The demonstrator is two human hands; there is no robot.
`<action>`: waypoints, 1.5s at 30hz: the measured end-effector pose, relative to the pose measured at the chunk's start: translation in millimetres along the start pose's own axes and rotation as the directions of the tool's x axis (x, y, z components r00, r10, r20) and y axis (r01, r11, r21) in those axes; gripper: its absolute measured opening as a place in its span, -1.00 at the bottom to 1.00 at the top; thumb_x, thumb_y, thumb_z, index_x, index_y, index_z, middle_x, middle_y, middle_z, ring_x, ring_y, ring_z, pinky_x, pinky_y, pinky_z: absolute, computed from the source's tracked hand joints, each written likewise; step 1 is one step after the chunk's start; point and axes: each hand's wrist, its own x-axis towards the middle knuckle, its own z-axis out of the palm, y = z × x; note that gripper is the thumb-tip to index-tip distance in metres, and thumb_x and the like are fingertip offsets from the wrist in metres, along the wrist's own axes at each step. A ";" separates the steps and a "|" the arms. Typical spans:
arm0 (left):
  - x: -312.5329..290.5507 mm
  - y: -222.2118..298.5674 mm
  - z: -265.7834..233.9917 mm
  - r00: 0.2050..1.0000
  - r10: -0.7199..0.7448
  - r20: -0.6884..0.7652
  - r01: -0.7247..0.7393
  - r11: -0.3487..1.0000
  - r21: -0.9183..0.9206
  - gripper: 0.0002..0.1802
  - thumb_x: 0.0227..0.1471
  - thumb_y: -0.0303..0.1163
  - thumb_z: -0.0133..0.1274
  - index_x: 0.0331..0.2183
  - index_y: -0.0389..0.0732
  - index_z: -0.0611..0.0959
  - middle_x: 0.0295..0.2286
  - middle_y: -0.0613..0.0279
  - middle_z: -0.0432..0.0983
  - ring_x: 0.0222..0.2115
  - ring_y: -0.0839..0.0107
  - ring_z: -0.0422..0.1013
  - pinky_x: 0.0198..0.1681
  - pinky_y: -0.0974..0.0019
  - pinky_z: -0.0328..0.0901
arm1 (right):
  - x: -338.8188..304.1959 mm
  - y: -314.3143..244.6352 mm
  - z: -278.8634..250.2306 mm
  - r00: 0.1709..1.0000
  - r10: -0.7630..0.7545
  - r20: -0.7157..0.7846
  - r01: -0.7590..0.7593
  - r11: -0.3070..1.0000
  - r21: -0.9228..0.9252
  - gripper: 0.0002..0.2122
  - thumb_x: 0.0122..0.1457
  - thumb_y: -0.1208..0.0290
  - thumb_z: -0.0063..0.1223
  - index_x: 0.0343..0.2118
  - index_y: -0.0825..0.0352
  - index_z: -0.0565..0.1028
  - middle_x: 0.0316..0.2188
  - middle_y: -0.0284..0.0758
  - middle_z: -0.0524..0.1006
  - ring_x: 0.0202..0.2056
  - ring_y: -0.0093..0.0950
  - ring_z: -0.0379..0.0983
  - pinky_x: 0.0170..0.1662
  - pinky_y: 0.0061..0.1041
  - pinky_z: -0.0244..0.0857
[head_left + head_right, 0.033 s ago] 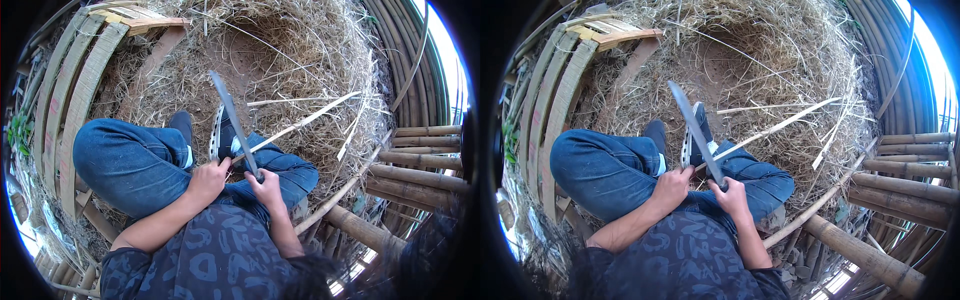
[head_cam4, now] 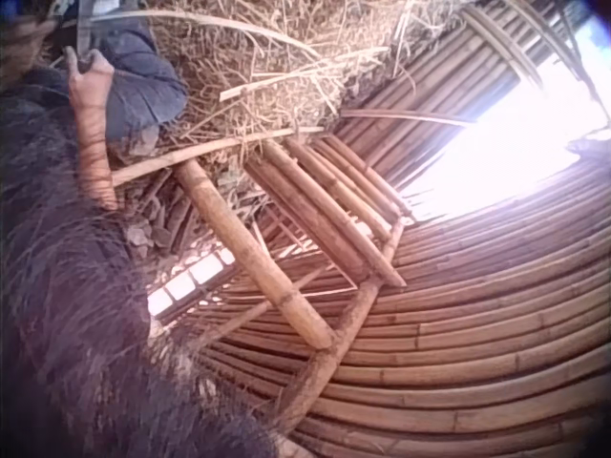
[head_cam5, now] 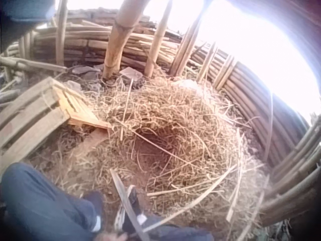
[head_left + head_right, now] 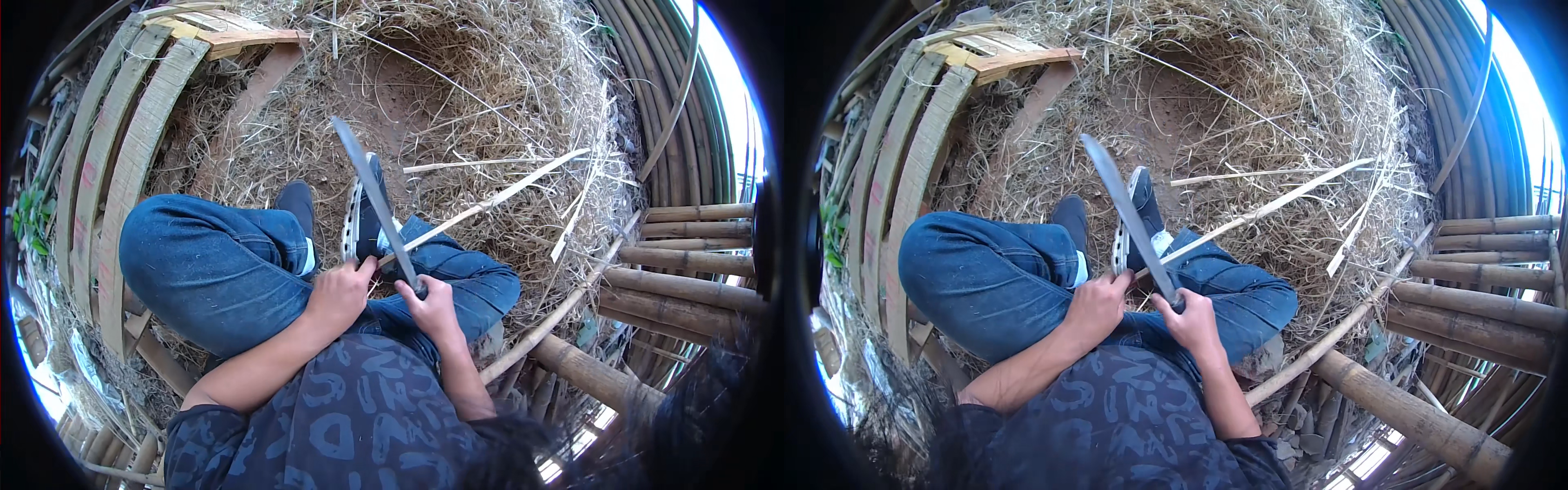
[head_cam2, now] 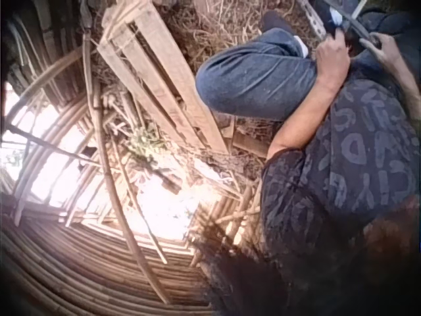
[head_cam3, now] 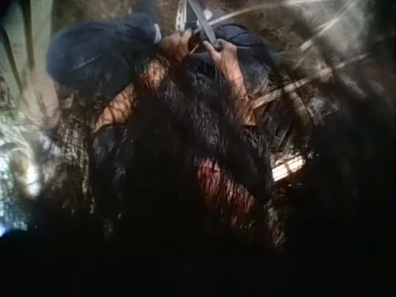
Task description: The person shaves a bamboo strip with a machete.
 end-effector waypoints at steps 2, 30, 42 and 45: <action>0.6 1.7 -2.9 0.998 0.006 -0.059 -0.003 0.999 0.050 -0.82 0.02 -0.44 0.00 -0.26 -0.20 0.52 -0.55 0.05 0.46 -0.56 0.05 0.50 -0.51 0.07 0.39 | 1.8 -8.0 -0.3 1.000 0.010 0.027 -0.009 1.000 -0.029 -0.56 0.05 0.05 0.21 -0.50 0.47 0.55 -0.70 -0.04 0.47 -0.61 -0.16 0.48 -0.51 -0.30 0.29; -1.1 -10.2 23.3 0.847 -0.024 0.531 0.424 0.632 -0.649 -0.60 0.29 -0.17 -0.21 -0.47 -0.23 0.49 -0.61 0.38 0.34 -0.57 0.55 0.27 -0.48 0.37 0.21 | -4.2 2.4 -8.8 0.995 -0.093 0.047 0.097 0.991 -0.092 -0.52 0.06 -0.01 0.17 -0.41 0.47 0.57 -0.67 0.03 0.46 -0.52 -0.02 0.50 -0.44 -0.21 0.34; -5.1 9.8 4.0 0.412 0.071 0.908 0.911 -0.038 -0.410 -0.56 0.28 0.06 -0.23 -0.52 -0.01 0.29 -0.72 0.62 -0.06 -0.78 0.76 -0.16 -0.77 0.54 -0.28 | -16.7 3.9 -11.8 0.979 -0.201 0.032 0.203 0.969 -0.137 -0.51 0.05 -0.03 0.17 -0.40 0.47 0.56 -0.67 0.04 0.46 -0.53 -0.03 0.49 -0.46 -0.20 0.34; -7.1 9.6 6.6 0.411 0.046 0.911 0.911 -0.068 -0.407 -0.58 0.28 0.04 -0.21 -0.52 -0.01 0.28 -0.72 0.61 -0.05 -0.78 0.76 -0.16 -0.77 0.55 -0.28 | -16.9 1.0 -8.1 0.995 -0.091 0.034 0.092 0.995 -0.039 -0.52 0.07 -0.03 0.16 -0.44 0.46 0.55 -0.70 0.02 0.45 -0.56 -0.04 0.48 -0.48 -0.19 0.33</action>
